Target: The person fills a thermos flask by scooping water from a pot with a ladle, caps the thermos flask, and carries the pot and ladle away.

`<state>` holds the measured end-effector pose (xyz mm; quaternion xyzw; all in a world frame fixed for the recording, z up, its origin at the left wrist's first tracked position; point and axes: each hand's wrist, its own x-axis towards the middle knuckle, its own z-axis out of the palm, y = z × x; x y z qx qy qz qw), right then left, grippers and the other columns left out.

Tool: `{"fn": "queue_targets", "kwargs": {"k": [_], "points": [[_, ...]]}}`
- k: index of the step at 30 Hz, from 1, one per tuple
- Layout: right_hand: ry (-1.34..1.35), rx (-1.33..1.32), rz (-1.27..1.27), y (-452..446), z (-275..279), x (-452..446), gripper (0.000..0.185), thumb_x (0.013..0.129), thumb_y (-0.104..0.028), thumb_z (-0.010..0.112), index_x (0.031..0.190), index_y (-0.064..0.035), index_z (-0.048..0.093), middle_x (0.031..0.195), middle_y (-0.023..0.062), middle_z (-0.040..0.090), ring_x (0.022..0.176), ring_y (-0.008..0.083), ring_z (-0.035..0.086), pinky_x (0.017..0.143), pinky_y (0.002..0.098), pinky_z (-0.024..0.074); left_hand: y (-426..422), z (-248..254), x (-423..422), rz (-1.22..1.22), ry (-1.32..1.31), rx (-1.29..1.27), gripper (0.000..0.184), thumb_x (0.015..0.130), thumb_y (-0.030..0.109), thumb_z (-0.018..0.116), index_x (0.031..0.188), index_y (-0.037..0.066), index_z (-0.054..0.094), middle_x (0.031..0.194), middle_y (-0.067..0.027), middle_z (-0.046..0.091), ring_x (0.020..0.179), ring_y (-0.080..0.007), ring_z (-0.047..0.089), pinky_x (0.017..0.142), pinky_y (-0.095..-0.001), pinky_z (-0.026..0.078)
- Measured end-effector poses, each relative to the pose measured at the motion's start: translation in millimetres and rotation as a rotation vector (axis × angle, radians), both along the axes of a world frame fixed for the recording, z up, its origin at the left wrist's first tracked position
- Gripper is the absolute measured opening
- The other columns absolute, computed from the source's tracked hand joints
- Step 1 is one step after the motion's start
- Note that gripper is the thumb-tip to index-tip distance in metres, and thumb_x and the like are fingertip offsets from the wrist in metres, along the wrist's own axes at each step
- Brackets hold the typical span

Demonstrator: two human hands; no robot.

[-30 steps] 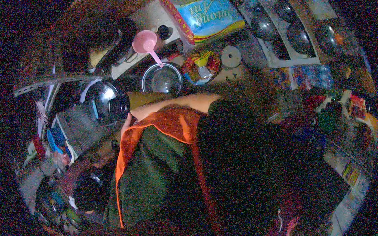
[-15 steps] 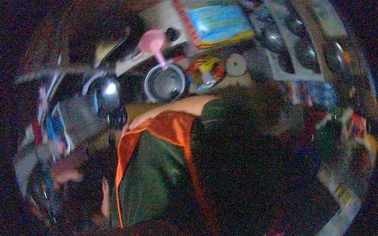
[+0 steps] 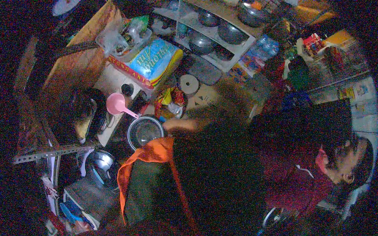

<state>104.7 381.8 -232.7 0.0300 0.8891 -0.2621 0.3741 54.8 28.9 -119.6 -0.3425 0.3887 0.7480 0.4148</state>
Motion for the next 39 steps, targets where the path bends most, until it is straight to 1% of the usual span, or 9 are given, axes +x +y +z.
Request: {"fn": "queue_targets", "kwargs": {"k": [8,12,13,17,22,29,33,36,39], "points": [[-0.250,0.162,-0.304,42,3,113,0.038,0.066,-0.028,0.056,0.100,-0.0115,0.051,0.085,0.0132,0.056,0.077,0.0275,0.054,0.066,0.0361,0.0437,-31,-27,14,0.143,-0.252,0.198,0.033,0.084,0.021,0.035,0.104,-0.002,0.048,0.093,-0.0096,0.056,0.080,-0.0195,0.055,0.074,-0.0302,0.044],[-0.249,0.153,-0.340,25,6,127,0.037,0.067,-0.028,0.056,0.099,-0.0111,0.051,0.085,0.0132,0.056,0.077,0.0272,0.054,0.066,0.0361,0.0437,-49,-39,8,0.230,-0.308,0.076,0.034,0.084,0.020,0.033,0.104,-0.003,0.047,0.094,-0.0107,0.056,0.081,-0.0209,0.055,0.075,-0.0304,0.044],[-0.237,0.147,-0.338,21,6,127,0.037,0.067,-0.028,0.056,0.099,-0.0110,0.051,0.085,0.0132,0.056,0.077,0.0272,0.054,0.066,0.0361,0.0437,-59,-56,5,0.181,-0.264,0.061,0.034,0.084,0.020,0.033,0.103,-0.003,0.047,0.094,-0.0107,0.056,0.081,-0.0210,0.055,0.075,-0.0306,0.044],[-0.178,0.099,-0.339,13,12,122,0.036,0.067,-0.028,0.056,0.099,-0.0106,0.051,0.085,0.0131,0.056,0.077,0.0269,0.054,0.066,0.0361,0.0437,-39,-36,-8,0.013,-0.072,-0.019,0.033,0.084,0.020,0.033,0.102,-0.003,0.048,0.094,-0.0108,0.056,0.081,-0.0214,0.056,0.074,-0.0316,0.045],[-0.108,0.042,-0.223,27,11,98,0.035,0.068,-0.028,0.055,0.098,-0.0101,0.051,0.084,0.0131,0.056,0.076,0.0266,0.054,0.066,0.0361,0.0436,-25,-7,2,-0.005,0.109,-0.133,0.032,0.084,0.021,0.034,0.101,-0.002,0.050,0.093,-0.0109,0.057,0.081,-0.0219,0.056,0.074,-0.0328,0.045],[-0.131,-0.040,0.104,97,-29,61,0.034,0.069,-0.028,0.055,0.097,-0.0094,0.051,0.084,0.0131,0.056,0.076,0.0261,0.054,0.066,0.0360,0.0436,16,52,88,0.234,0.180,-0.474,0.032,0.084,0.021,0.034,0.099,-0.001,0.051,0.092,-0.0111,0.057,0.080,-0.0226,0.057,0.073,-0.0344,0.045],[-0.211,-0.004,0.210,141,-57,53,0.033,0.069,-0.028,0.055,0.097,-0.0090,0.051,0.083,0.0130,0.056,0.075,0.0259,0.054,0.066,0.0360,0.0435,13,7,124,0.625,-0.003,-0.115,0.029,0.083,0.023,0.038,0.092,0.000,0.053,0.091,-0.0139,0.057,0.081,-0.0267,0.056,0.073,-0.0386,0.045],[-0.256,0.041,0.258,170,-63,51,0.033,0.070,-0.028,0.054,0.096,-0.0087,0.051,0.083,0.0130,0.056,0.075,0.0257,0.054,0.066,0.0360,0.0435,24,-2,140,0.853,0.000,-0.243,0.014,0.080,0.015,0.046,0.078,0.002,0.049,0.069,-0.0085,0.053,0.065,-0.0238,0.055,0.064,-0.0366,0.047],[-0.267,0.099,0.258,179,-63,38,0.032,0.070,-0.028,0.054,0.096,-0.0084,0.051,0.083,0.0130,0.055,0.075,0.0255,0.054,0.066,0.0360,0.0435,30,11,120,0.847,-0.036,-0.280,0.010,0.079,0.012,0.047,0.075,0.003,0.048,0.063,-0.0048,0.051,0.059,-0.0209,0.054,0.057,-0.0342,0.047]]}}
